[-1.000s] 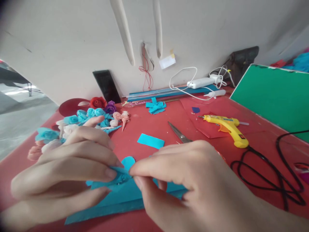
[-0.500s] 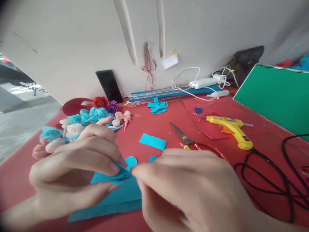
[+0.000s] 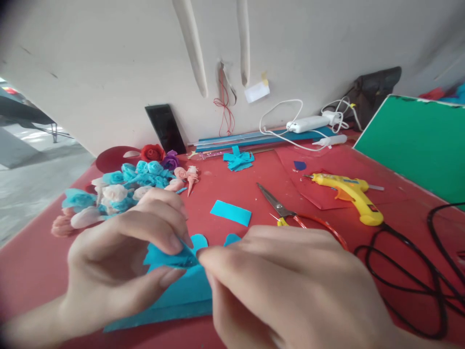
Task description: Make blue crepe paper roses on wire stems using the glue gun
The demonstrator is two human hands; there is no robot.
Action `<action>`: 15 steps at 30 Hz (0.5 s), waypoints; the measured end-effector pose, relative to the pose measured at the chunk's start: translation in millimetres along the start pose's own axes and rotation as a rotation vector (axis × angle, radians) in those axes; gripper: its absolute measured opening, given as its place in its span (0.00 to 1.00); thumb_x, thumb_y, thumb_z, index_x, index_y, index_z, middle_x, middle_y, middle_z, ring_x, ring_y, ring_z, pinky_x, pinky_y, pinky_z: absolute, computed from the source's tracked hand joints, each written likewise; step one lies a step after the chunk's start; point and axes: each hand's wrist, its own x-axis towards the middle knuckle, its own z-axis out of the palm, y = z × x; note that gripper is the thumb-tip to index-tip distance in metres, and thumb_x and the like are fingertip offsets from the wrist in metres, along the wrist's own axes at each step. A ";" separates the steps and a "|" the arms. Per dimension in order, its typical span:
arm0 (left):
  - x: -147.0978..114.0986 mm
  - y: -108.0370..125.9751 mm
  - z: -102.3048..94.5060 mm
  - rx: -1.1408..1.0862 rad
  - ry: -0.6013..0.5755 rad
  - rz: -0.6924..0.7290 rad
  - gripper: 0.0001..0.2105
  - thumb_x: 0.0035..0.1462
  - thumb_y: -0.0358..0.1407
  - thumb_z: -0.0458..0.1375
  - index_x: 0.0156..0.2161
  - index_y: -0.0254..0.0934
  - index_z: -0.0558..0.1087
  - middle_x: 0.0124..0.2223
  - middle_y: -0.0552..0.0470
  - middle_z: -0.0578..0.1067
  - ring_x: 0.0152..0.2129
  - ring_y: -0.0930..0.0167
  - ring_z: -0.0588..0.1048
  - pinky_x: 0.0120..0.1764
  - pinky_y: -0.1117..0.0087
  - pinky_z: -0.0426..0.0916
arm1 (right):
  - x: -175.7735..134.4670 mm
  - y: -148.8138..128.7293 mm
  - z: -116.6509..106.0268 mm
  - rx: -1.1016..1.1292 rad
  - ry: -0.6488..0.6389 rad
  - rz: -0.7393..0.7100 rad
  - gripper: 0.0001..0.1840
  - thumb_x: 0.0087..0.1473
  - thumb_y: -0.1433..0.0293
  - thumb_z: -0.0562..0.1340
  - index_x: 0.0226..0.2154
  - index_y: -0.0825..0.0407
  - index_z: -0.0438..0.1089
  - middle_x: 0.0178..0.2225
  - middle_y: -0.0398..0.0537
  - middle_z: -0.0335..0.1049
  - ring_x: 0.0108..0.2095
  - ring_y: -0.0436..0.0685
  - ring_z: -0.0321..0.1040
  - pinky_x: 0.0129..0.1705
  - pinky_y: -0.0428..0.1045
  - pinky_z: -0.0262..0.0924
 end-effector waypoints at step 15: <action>-12.5 4.4 3.7 -0.136 0.007 -0.244 0.16 0.48 0.20 0.58 0.42 0.37 0.67 0.36 0.55 0.71 0.32 0.75 0.71 0.37 0.77 0.71 | 0.8 3.0 3.7 -0.005 0.065 -0.031 0.07 0.49 0.76 0.59 0.29 0.47 0.68 0.23 0.39 0.73 0.20 0.51 0.70 0.17 0.44 0.58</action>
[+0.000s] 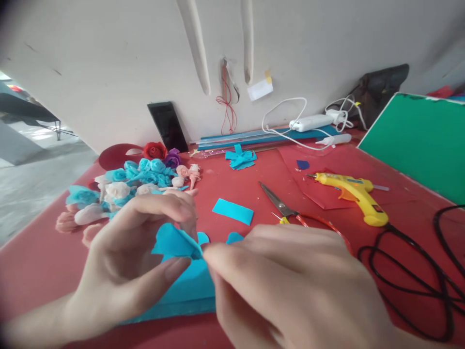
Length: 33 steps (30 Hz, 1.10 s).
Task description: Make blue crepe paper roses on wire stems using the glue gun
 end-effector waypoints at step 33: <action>-3.2 -2.6 0.2 -0.247 -0.146 -0.275 0.10 0.59 0.32 0.54 0.45 0.47 0.65 0.30 0.57 0.69 0.19 0.79 0.65 0.23 0.79 0.64 | -7.2 -2.2 5.4 -0.018 -0.091 0.055 0.07 0.53 0.75 0.56 0.33 0.47 0.65 0.24 0.38 0.73 0.22 0.48 0.70 0.22 0.43 0.59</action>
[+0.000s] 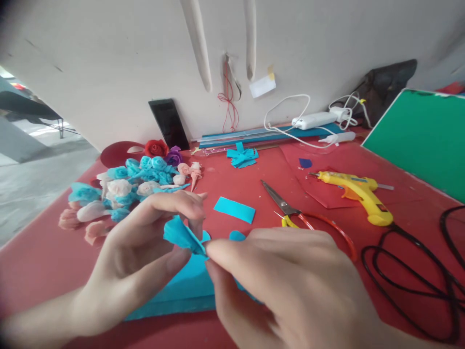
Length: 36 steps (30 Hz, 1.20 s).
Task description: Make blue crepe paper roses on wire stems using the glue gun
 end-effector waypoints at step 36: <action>9.6 -1.3 0.0 -0.113 0.143 -0.011 0.04 0.52 0.34 0.63 0.33 0.46 0.79 0.40 0.58 0.78 0.40 0.70 0.75 0.47 0.71 0.69 | 16.4 -4.5 -3.5 0.517 -0.069 0.509 0.15 0.49 0.76 0.62 0.31 0.36 0.76 0.21 0.30 0.73 0.20 0.45 0.71 0.21 0.33 0.65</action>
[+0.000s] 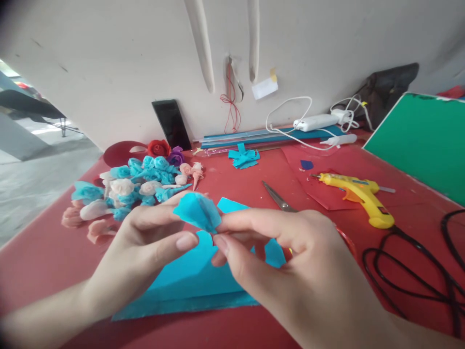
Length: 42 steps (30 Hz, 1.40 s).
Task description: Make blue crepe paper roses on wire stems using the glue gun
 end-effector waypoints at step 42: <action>-4.3 -5.5 1.4 -0.259 -0.071 -0.083 0.02 0.53 0.30 0.62 0.31 0.39 0.77 0.33 0.54 0.70 0.30 0.72 0.74 0.40 0.68 0.73 | 0.5 19.6 3.6 0.034 -0.073 -0.220 0.12 0.55 0.74 0.58 0.35 0.41 0.73 0.23 0.31 0.73 0.19 0.44 0.70 0.19 0.31 0.63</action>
